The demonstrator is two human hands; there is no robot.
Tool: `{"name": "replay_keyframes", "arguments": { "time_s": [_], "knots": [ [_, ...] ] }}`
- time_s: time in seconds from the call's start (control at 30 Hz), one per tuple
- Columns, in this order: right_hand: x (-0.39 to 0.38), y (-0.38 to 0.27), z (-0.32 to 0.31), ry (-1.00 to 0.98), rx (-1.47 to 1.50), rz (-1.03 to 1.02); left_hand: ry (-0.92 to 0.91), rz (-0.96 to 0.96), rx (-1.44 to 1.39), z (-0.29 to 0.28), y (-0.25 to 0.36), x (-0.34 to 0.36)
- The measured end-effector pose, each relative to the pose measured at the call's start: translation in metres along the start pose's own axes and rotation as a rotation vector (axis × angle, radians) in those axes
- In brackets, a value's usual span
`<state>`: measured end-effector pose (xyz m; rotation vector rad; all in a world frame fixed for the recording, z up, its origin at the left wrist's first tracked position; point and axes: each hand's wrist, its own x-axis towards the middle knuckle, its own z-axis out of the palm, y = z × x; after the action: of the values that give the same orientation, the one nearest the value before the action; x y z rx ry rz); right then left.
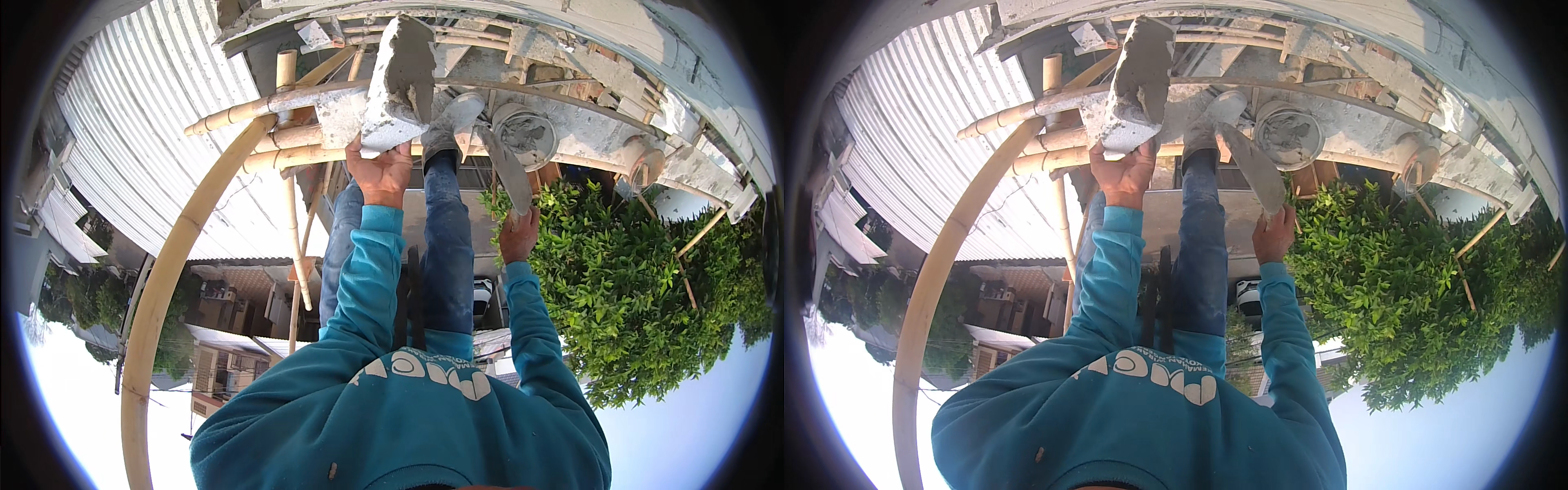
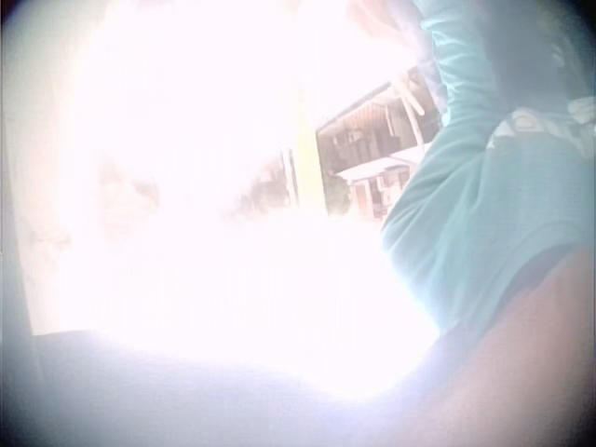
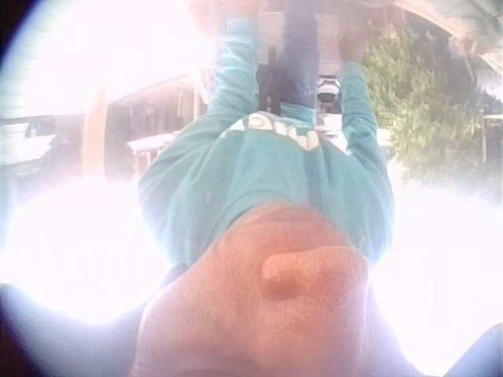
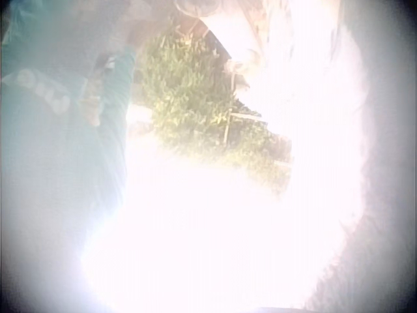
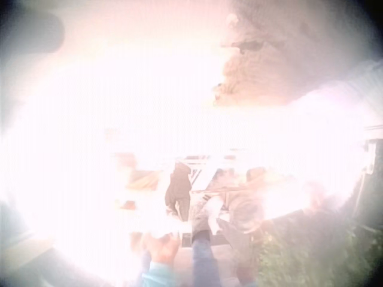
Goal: The person applies plaster to a wall using a trowel and hawk while standing on bamboo scaffolding. They scoop mortar from a bucket, spread it onto the wall, and smooth the surface.
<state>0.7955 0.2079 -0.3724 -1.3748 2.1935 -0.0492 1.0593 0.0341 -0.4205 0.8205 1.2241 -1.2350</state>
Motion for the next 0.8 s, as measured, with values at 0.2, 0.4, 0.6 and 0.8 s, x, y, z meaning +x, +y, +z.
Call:
{"name": "replay_keyframes", "arguments": {
  "time_s": [0.2, 0.4, 0.6, 0.8],
  "knots": [
    [-0.008, 0.119, 0.023, -0.172, -0.288, 0.481, -0.038, 0.158, 0.219, -0.004, 0.044, -0.002],
    [0.082, 0.150, 0.103, -0.444, -0.498, 0.820, -0.002, 0.190, 0.311, -0.012, 0.088, 0.001],
    [0.073, 0.151, 0.101, -0.332, -0.232, 0.645, 0.025, 0.302, 0.461, -0.018, 0.102, 0.001],
    [0.006, 0.159, 0.084, -0.189, -0.082, 0.652, 0.045, 0.308, 0.469, -0.017, 0.100, -0.001]
  ]
}}
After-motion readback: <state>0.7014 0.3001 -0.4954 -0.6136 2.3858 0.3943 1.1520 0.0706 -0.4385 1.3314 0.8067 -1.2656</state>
